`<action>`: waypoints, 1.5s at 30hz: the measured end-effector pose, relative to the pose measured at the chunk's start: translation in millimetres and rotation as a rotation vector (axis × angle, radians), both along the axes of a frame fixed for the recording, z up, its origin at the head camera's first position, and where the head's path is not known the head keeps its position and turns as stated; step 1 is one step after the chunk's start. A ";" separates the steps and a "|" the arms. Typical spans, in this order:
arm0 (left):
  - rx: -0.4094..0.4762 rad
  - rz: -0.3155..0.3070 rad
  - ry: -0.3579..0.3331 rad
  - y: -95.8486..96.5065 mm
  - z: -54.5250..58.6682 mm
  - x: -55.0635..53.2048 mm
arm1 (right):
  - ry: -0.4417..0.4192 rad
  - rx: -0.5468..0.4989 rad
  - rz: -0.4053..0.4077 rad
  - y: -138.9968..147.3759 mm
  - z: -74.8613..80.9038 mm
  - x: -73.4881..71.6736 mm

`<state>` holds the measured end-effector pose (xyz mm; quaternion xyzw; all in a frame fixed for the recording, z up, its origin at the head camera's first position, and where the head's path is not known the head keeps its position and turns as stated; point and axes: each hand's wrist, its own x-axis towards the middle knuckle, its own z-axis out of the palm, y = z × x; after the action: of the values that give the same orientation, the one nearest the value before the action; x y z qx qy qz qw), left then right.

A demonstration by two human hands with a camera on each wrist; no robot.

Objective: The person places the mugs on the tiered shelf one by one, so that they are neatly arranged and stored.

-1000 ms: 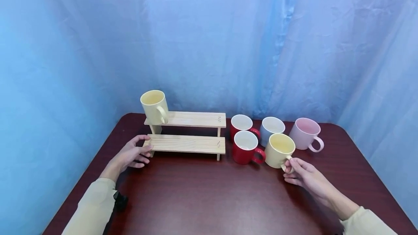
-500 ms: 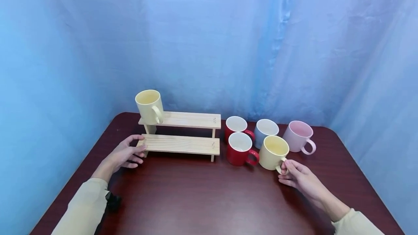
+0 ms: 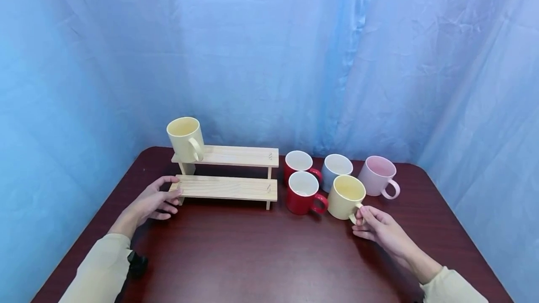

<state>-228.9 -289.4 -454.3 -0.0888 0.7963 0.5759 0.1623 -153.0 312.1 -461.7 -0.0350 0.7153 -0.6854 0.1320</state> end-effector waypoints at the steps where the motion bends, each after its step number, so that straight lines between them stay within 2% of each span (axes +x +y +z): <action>1: 0.002 -0.002 -0.001 -0.5 -0.5 0.1 | 0.002 -0.001 0.003 -0.1 0.2 0.0; 8: 0.007 0.001 0.007 -1.6 -0.1 0.9 | 0.009 0.010 0.004 0.4 2.7 0.4; 12: 0.005 0.006 0.008 -1.4 0.3 1.2 | 0.047 0.004 0.021 2.0 10.1 -0.1; 18: 0.017 0.008 0.006 0.1 -2.3 1.5 | 0.162 -0.008 0.096 3.8 41.2 -1.0; 25: 0.019 0.016 0.009 0.3 -3.7 1.8 | 0.225 -0.014 0.137 -11.0 81.6 -9.1; 34: 0.010 0.021 0.009 -2.7 0.9 0.0 | 0.241 0.022 0.131 -50.2 96.0 -30.4; 45: 0.010 0.017 0.005 -3.0 -0.1 -2.2 | 0.231 -0.049 0.168 -133.1 116.9 -70.0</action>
<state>-231.1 -292.4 -454.3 -0.0934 0.7930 0.5815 0.1557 -223.0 179.0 -344.8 -0.1764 0.7034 -0.6806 0.1048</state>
